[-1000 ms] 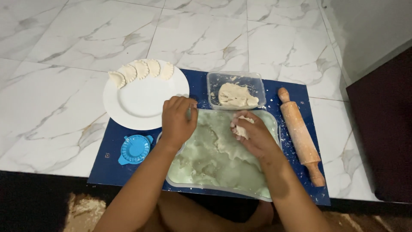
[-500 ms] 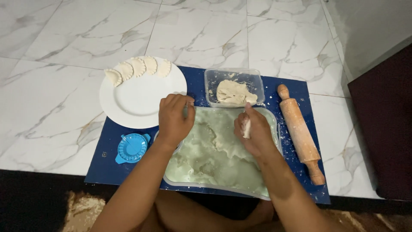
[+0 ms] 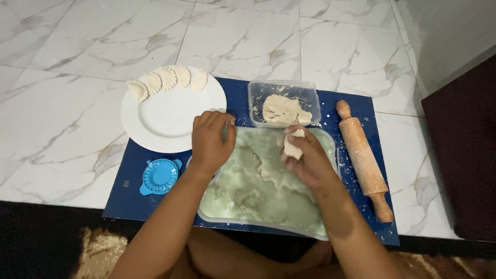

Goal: Preparing dumplings by rolling out dough and using a plastic mold to shape them

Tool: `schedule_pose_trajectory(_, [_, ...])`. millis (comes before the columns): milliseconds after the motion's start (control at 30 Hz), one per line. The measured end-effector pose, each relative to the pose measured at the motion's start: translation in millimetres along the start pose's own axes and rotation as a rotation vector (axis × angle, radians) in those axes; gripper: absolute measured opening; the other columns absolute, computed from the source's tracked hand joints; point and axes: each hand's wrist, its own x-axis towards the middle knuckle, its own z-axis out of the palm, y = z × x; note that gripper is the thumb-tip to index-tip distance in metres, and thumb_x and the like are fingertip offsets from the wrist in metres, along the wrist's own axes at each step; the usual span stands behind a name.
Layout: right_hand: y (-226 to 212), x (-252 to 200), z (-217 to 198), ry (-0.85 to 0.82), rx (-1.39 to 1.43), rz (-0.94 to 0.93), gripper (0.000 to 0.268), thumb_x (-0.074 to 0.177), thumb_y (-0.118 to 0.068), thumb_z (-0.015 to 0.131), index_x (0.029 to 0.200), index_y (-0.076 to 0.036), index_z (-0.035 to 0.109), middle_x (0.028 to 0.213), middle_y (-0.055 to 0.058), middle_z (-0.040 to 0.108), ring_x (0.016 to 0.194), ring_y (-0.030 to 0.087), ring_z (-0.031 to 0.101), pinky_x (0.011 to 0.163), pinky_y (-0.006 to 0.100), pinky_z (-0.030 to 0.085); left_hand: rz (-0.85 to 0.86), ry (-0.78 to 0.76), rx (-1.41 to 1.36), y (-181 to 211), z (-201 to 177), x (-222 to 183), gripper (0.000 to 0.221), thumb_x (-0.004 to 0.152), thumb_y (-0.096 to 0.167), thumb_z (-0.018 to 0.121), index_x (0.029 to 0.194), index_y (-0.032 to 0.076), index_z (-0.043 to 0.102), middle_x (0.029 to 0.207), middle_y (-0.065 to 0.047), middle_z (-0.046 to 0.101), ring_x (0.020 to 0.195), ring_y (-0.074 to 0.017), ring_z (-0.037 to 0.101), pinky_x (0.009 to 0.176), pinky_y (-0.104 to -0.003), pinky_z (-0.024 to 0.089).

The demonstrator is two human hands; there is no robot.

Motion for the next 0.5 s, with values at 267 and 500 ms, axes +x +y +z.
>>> schedule_pose_trajectory(267, [-4,0,4,-0.059,0.082,0.071,0.011,0.095,-0.012,0.061,0.106,-0.009,0.058,0.079,0.011,0.06,0.067,0.024,0.069,0.047,0.032,0.062,0.008,0.002,-0.009,0,0,0,0.014,0.088,0.002,0.068,0.094,0.015,0.069,0.08,0.002,0.067,0.088,-0.0212,0.065,0.082,-0.035,0.044])
schedule_pose_trajectory(500, [-17,-8,19,0.071,0.046,-0.022,0.056,0.109,-0.051,0.044,0.066,-0.017,0.046,0.055,-0.001,0.039,0.037,0.009,0.035,0.032,0.021,0.023,0.004,0.013,-0.022,0,1,0,0.015,0.086,0.001,0.069,0.093,0.015,0.069,0.08,0.002,0.067,0.086,-0.0211,0.066,0.081,-0.035,0.045])
